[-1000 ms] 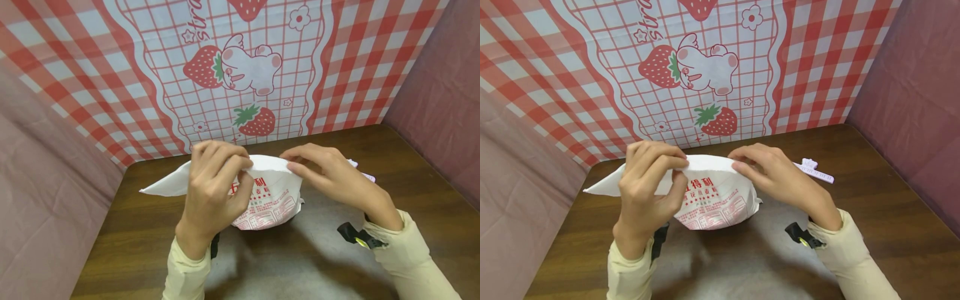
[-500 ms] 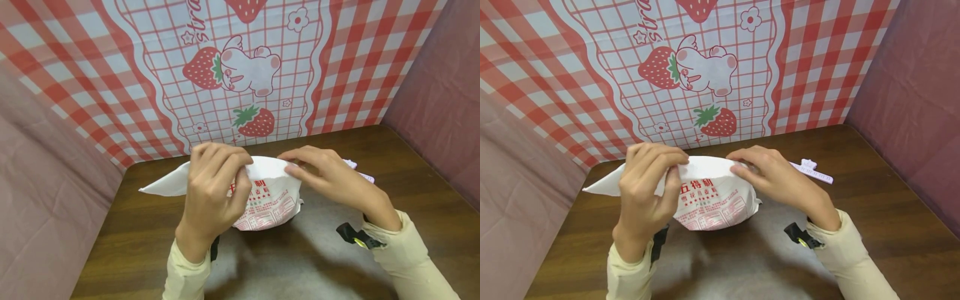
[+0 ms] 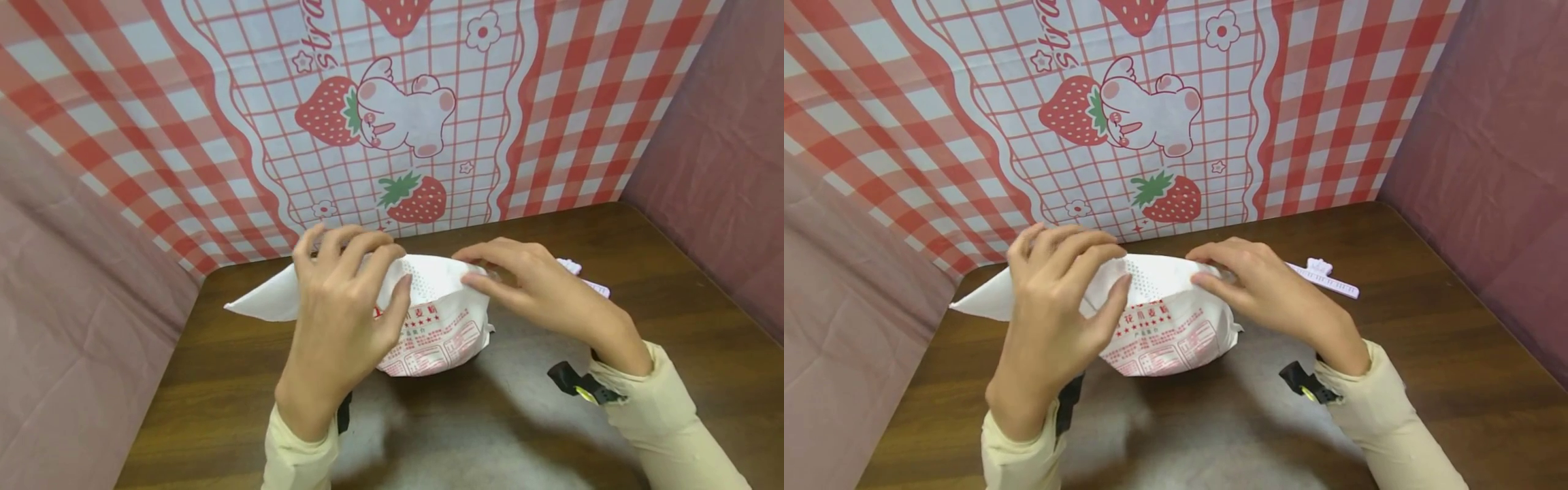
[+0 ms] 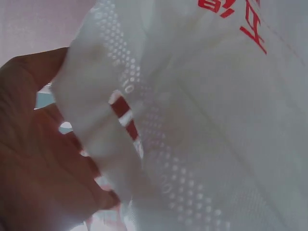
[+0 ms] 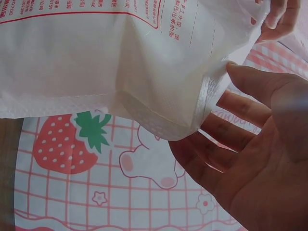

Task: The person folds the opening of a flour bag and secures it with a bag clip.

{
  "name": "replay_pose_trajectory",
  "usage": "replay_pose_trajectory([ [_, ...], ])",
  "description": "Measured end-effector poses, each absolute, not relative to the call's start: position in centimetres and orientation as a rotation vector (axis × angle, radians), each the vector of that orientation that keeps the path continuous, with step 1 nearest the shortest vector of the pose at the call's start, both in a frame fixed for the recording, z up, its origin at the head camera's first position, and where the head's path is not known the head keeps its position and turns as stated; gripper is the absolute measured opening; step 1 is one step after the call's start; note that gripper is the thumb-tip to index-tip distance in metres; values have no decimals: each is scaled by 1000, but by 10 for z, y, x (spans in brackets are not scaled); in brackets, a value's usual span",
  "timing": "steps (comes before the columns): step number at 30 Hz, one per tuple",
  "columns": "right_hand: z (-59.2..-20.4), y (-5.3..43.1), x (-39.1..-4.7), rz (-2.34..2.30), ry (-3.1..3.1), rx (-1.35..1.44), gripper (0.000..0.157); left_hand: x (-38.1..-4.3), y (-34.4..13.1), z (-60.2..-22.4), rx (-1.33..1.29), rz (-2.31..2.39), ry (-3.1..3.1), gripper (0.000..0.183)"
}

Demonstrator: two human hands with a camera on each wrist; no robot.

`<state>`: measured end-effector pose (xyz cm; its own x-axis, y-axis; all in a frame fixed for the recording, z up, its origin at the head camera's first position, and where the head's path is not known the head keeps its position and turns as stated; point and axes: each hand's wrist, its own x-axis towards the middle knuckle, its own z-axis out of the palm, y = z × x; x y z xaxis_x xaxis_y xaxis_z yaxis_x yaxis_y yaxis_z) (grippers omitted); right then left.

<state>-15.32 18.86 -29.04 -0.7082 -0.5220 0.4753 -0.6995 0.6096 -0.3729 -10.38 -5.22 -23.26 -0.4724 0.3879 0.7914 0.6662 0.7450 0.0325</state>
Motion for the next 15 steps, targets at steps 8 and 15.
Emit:
replay_pose_trajectory([
  [8, -291, 189, -154, 754, -2498, 984, 27, -107, -55, -239, -651, -333, -2213, 30],
  [15, -291, 189, -155, 736, -2476, 989, 21, -112, -58, -246, -608, -299, -2269, 27],
])
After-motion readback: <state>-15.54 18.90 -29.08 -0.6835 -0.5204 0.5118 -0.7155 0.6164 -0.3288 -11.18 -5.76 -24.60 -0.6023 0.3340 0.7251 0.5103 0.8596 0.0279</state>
